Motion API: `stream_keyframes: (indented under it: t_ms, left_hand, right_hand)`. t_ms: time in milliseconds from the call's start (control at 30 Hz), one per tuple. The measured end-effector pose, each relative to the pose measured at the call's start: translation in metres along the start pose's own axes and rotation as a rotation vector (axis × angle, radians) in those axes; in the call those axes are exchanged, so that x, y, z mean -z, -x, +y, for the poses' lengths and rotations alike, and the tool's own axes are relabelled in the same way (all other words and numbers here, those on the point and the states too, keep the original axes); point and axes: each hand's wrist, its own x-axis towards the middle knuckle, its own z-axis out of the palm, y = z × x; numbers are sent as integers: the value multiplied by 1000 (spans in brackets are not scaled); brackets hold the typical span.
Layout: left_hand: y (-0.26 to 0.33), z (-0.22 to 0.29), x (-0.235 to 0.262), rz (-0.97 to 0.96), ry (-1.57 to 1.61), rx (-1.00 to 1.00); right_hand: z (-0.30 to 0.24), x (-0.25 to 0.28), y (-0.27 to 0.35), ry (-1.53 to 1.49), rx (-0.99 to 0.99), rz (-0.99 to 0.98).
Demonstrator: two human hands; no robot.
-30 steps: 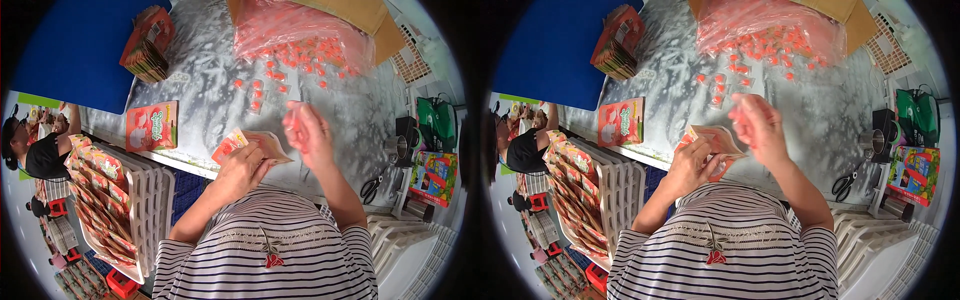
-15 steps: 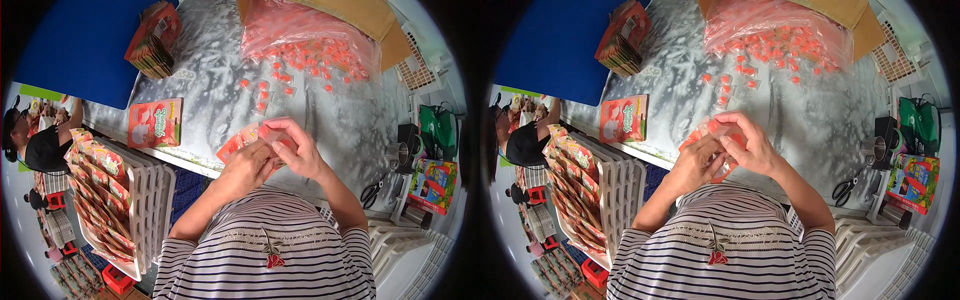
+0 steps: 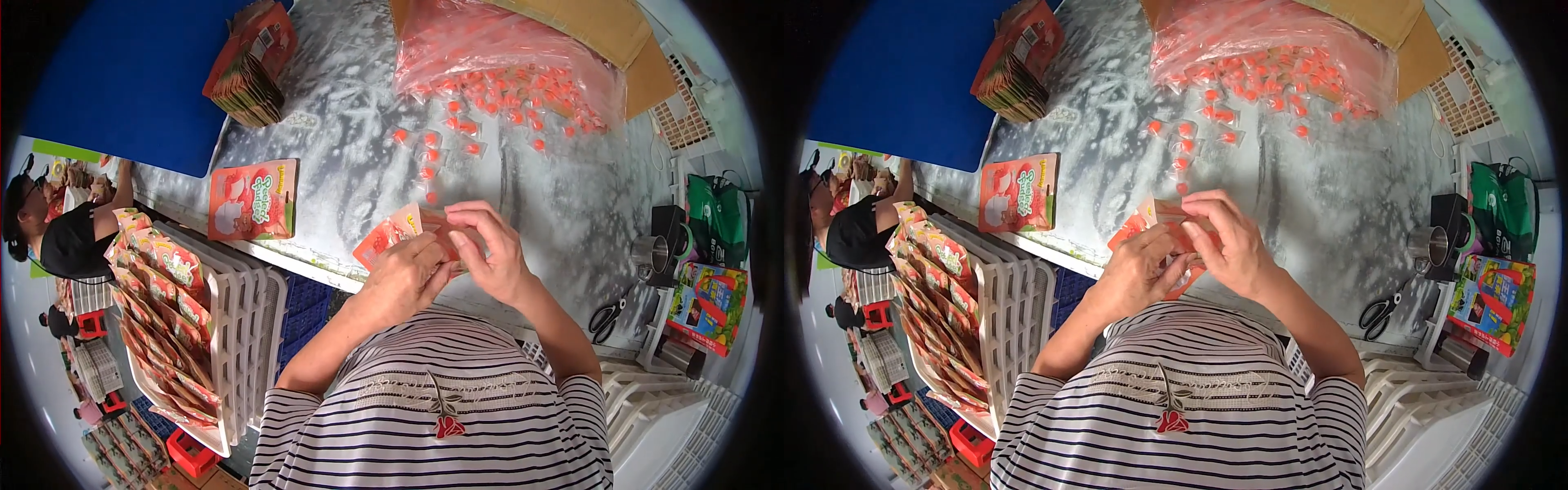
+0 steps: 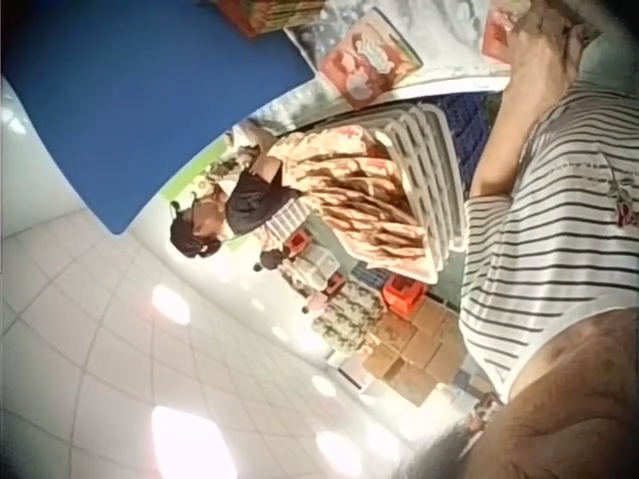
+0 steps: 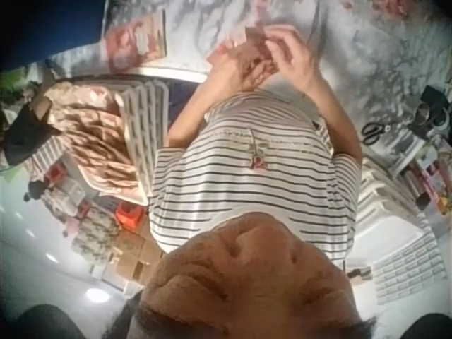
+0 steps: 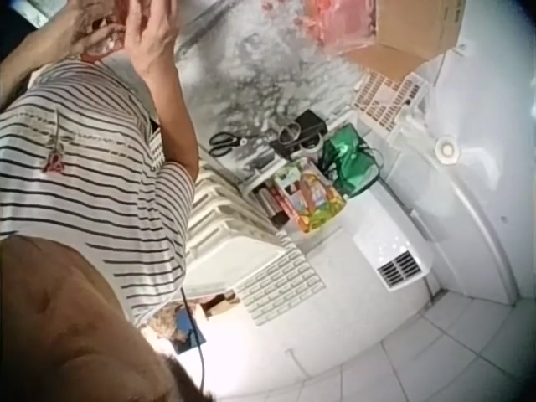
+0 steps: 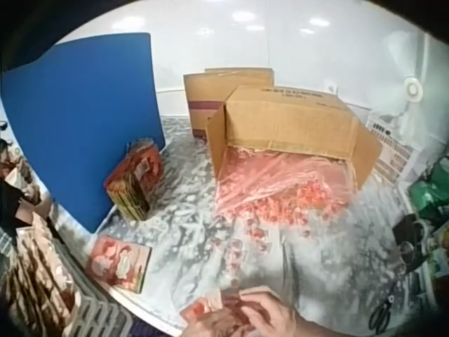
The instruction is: Packaging small red candies into individual plastic pouches at a workstation.
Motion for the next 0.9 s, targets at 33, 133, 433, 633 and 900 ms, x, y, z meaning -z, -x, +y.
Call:
stream_keyframes:
  t_ms: [33,133,433,633,900]
  left_hand:
    - [0,-1,-2,-1,0,0]
    - [1,-3,-5,63,3,-78]
    - [7,2,1,130,-5,-67]
    - [33,8,14,-18,-63,-88]
    - [37,7,14,97,-84,-80]
  right_hand:
    - [-1,-1,1,0,-1,1]
    - [-4,-2,2,-101,-70,112]
    - [-24,12,12,225,107,-20]
    - [-8,5,9,-375,-303,51]
    - [105,-51,-20,588,-89,47]
